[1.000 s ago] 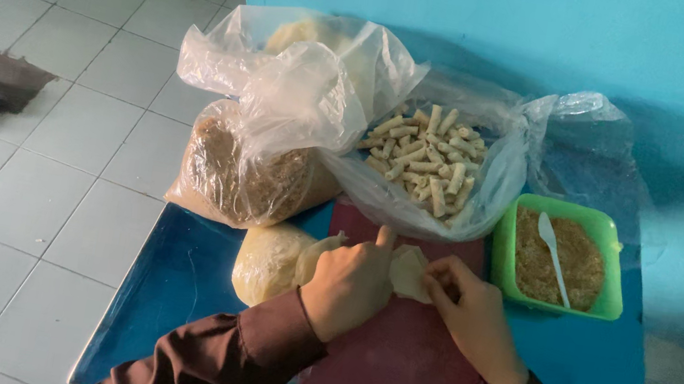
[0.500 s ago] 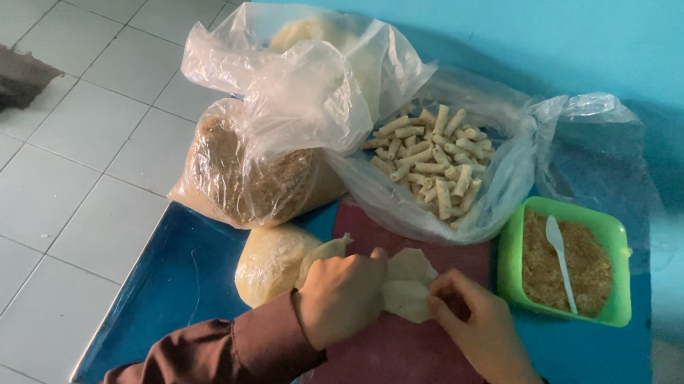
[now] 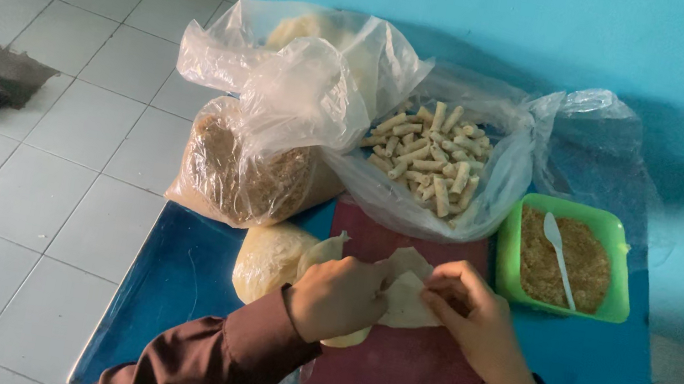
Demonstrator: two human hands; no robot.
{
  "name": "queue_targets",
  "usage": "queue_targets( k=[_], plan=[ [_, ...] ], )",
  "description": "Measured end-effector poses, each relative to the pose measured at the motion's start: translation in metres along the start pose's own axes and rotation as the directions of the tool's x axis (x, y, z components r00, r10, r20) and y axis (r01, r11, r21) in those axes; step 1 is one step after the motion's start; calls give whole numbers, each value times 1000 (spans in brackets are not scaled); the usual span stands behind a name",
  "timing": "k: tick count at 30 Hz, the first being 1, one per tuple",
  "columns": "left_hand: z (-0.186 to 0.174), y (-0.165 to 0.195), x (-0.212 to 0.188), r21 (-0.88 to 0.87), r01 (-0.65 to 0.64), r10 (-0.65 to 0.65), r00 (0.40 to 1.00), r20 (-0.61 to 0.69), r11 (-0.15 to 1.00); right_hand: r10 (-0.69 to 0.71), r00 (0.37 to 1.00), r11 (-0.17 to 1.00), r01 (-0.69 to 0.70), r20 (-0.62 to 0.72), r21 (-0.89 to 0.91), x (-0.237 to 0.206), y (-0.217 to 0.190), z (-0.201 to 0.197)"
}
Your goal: The person spoons filling from a green container onto square pastry wrappers and folds the wrappers over the filling into triangular parcels, placing the folded parcels into a plastic bag with others. They repeat this folding cycle with additional wrappers throughout the clip.
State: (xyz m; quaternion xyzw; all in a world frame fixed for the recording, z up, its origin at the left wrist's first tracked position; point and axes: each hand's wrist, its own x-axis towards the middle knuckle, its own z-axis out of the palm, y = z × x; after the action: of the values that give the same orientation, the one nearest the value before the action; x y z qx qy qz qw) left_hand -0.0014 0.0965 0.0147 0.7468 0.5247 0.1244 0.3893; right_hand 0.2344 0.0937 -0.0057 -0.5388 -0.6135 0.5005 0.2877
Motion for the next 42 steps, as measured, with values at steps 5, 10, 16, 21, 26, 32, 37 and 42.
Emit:
queue_targets(
  k=[5,10,16,21,26,32,37,42],
  plan=[
    [13,0,3,112,7,9,991,-137,994,-203,978,939,181,-43,-294,4,-13,13],
    [15,1,5,85,26,-8,980,-201,996,-231,967,905,173,-108,-388,6,-21,18],
    [12,1,4,47,-15,25,976,-218,999,-274,959,906,232,-73,-353,7,-27,17],
    [12,3,9,87,66,-51,984,-169,994,-304,950,868,246,-71,-432,8,-27,17],
    [13,1,6,36,-9,16,981,-195,999,-332,939,853,259,-88,-454,9,-25,17],
    [15,2,8,67,23,-8,978,-208,997,-394,915,820,307,-90,-483,8,-28,17],
    [17,0,9,71,29,-13,975,-222,997,-361,930,828,286,-69,-482,7,-25,17],
    [18,0,5,104,19,11,959,-282,994,-382,923,750,287,-36,-596,7,-20,20]
  ],
)
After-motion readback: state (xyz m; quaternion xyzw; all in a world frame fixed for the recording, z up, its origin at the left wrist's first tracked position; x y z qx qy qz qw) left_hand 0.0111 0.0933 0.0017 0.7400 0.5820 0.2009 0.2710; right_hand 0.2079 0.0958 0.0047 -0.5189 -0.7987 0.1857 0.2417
